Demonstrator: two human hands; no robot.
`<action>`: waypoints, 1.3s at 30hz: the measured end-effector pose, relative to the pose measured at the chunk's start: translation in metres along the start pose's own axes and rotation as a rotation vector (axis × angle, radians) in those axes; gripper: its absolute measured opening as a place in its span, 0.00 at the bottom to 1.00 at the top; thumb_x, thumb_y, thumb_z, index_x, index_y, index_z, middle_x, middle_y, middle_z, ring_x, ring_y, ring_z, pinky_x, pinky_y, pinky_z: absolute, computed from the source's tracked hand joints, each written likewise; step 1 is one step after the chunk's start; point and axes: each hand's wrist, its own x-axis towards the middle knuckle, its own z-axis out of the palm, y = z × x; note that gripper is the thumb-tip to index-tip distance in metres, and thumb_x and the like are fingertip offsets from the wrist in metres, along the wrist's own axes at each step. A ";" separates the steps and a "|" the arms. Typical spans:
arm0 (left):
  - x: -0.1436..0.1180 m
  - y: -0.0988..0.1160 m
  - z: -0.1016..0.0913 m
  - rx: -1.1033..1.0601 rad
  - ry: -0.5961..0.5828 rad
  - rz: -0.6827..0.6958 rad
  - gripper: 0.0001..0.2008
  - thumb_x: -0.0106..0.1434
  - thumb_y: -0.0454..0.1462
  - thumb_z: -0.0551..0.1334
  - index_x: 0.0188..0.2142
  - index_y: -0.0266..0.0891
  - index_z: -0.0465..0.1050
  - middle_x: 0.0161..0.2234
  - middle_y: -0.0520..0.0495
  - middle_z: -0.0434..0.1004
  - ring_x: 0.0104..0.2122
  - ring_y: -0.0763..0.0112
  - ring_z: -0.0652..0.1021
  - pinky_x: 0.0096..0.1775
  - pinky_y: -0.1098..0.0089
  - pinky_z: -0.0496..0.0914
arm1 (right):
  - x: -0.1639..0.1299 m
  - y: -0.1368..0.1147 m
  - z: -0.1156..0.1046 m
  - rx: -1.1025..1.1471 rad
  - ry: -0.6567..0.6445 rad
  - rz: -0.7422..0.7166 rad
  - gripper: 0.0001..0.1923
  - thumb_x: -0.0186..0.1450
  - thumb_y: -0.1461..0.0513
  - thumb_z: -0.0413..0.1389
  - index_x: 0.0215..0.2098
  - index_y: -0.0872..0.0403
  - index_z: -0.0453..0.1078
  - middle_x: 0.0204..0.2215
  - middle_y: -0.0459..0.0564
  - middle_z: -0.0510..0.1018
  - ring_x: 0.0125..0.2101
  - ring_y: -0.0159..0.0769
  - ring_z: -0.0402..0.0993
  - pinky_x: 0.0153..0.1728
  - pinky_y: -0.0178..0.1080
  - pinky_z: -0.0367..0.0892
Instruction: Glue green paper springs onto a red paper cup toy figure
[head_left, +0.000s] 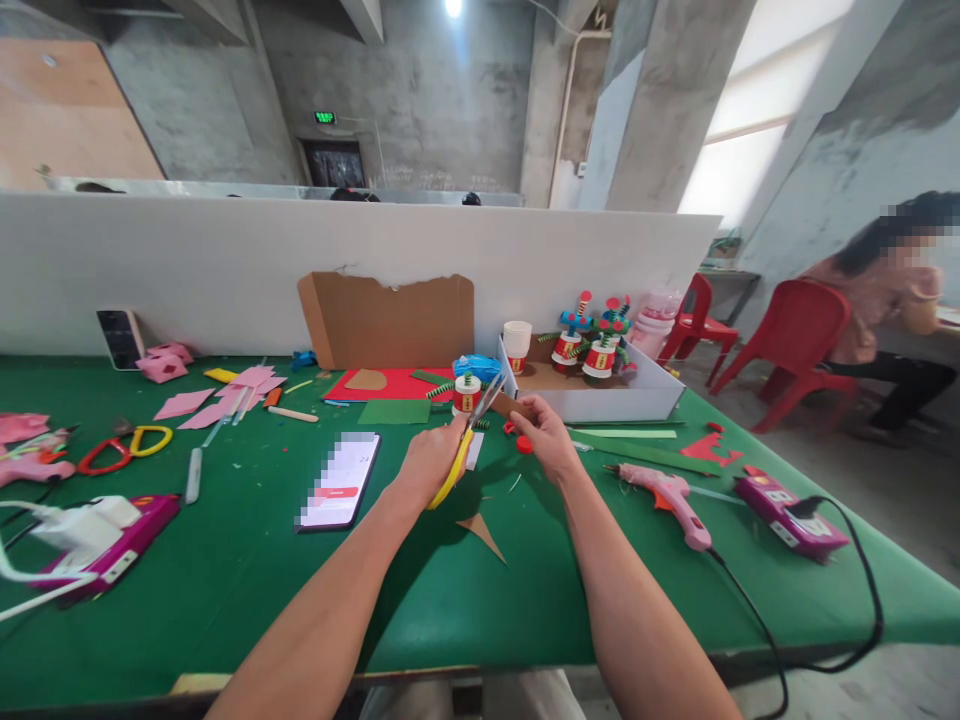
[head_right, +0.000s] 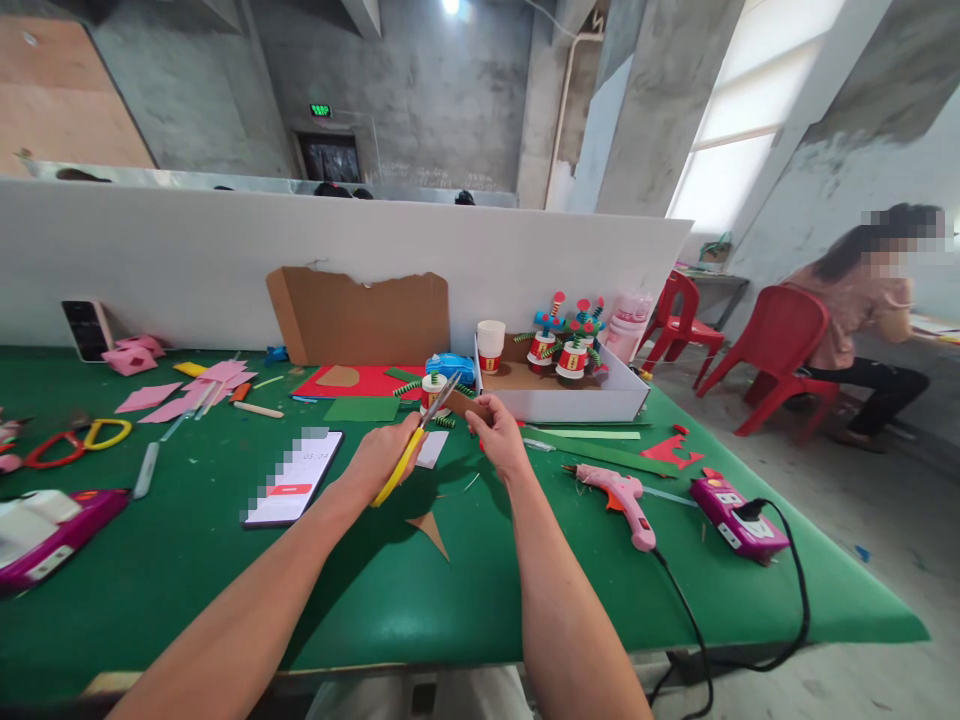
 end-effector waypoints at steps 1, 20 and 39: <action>0.000 0.000 0.000 -0.002 0.000 0.003 0.16 0.69 0.38 0.48 0.54 0.36 0.60 0.34 0.38 0.80 0.35 0.52 0.82 0.35 0.62 0.72 | 0.000 0.000 0.000 0.003 0.002 -0.002 0.21 0.50 0.49 0.65 0.34 0.51 0.66 0.21 0.39 0.70 0.22 0.29 0.66 0.23 0.32 0.58; -0.001 0.003 -0.005 -0.046 0.009 0.021 0.16 0.70 0.38 0.48 0.54 0.37 0.60 0.35 0.39 0.81 0.36 0.54 0.82 0.36 0.63 0.72 | -0.001 -0.006 0.001 0.047 0.052 -0.047 0.19 0.51 0.50 0.66 0.34 0.50 0.67 0.24 0.40 0.71 0.23 0.28 0.68 0.25 0.32 0.65; -0.005 0.003 -0.006 -0.142 0.074 0.072 0.14 0.68 0.37 0.50 0.52 0.38 0.62 0.35 0.41 0.80 0.34 0.58 0.82 0.34 0.68 0.70 | -0.004 -0.012 0.001 0.243 0.081 -0.026 0.23 0.48 0.51 0.69 0.36 0.49 0.67 0.26 0.40 0.74 0.22 0.28 0.71 0.26 0.33 0.69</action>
